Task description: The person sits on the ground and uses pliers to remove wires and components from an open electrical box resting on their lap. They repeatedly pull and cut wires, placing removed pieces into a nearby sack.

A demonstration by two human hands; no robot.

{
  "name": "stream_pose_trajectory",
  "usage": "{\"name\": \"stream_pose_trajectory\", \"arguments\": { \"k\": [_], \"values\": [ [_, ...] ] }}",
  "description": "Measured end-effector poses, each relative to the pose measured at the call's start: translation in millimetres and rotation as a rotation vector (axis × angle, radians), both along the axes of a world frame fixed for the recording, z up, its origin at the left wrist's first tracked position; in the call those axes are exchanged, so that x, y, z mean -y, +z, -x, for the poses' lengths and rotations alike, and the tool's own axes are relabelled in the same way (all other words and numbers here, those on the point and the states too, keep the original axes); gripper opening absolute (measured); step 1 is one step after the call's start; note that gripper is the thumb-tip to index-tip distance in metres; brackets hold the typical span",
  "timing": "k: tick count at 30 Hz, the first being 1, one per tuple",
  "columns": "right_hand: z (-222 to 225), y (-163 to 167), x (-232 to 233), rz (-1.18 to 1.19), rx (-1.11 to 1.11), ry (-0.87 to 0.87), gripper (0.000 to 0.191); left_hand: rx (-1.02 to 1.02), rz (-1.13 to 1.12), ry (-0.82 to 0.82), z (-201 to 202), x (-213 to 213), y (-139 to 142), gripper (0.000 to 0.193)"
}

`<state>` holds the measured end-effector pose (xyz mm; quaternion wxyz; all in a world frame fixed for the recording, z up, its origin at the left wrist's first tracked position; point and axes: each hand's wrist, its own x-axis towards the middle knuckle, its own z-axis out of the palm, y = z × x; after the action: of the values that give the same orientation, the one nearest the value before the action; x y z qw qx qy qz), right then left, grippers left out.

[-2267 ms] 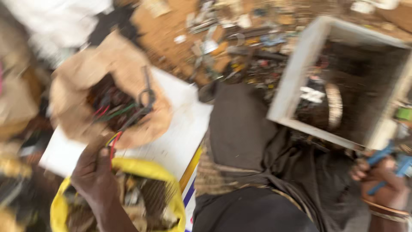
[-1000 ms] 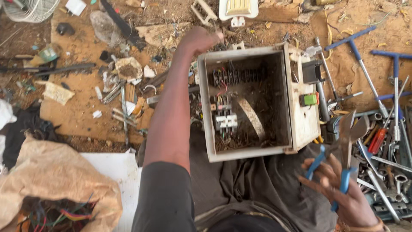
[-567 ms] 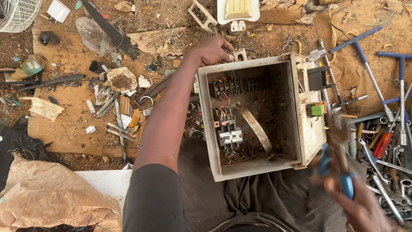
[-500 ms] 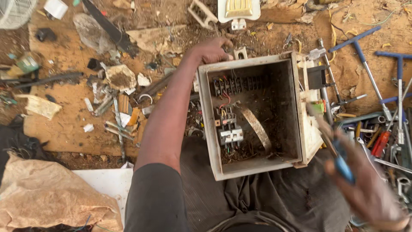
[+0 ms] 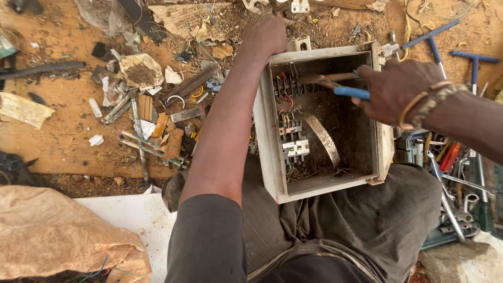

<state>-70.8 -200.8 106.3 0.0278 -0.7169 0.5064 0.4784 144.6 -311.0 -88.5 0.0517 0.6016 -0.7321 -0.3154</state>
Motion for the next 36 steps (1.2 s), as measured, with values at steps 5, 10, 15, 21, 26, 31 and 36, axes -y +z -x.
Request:
{"name": "stream_pose_trajectory", "arguments": {
  "k": [5, 10, 15, 21, 26, 31, 36],
  "values": [
    [-22.9, -12.2, 4.0, 0.018, -0.077, 0.038, 0.050, -0.002, -0.016, 0.039, -0.7, 3.0, -9.1, 0.008],
    [-36.7, -18.0, 25.2, -0.156, -0.064, -0.171, 0.063, 0.079, 0.142, 0.016, -2.2, -0.7, -9.8, 0.010],
    [-50.4, -21.9, 30.3, -0.141, -0.173, -0.092, 0.061, 0.035, 0.126, 0.109, -8.0, -9.2, -4.5, 0.020],
    [-57.8, -22.1, 25.1, -0.048, -0.285, 0.057, 0.055, -0.037, -0.063, 0.069, -11.4, -14.1, -3.3, 0.017],
    [-68.2, -19.9, 33.0, -0.103, -0.292, -0.024, 0.053, -0.074, -0.070, 0.123, -9.8, -16.2, -6.1, 0.012],
    [-93.6, -11.6, 21.7, -0.108, -0.313, -0.005, 0.054, -0.060, -0.069, 0.117, -9.9, -14.9, -9.8, 0.011],
    [-101.0, -11.4, 16.4, -0.127, -0.321, -0.029, 0.050, -0.088, -0.054, 0.098, -10.0, -13.0, -13.4, 0.018]
  ]
}}
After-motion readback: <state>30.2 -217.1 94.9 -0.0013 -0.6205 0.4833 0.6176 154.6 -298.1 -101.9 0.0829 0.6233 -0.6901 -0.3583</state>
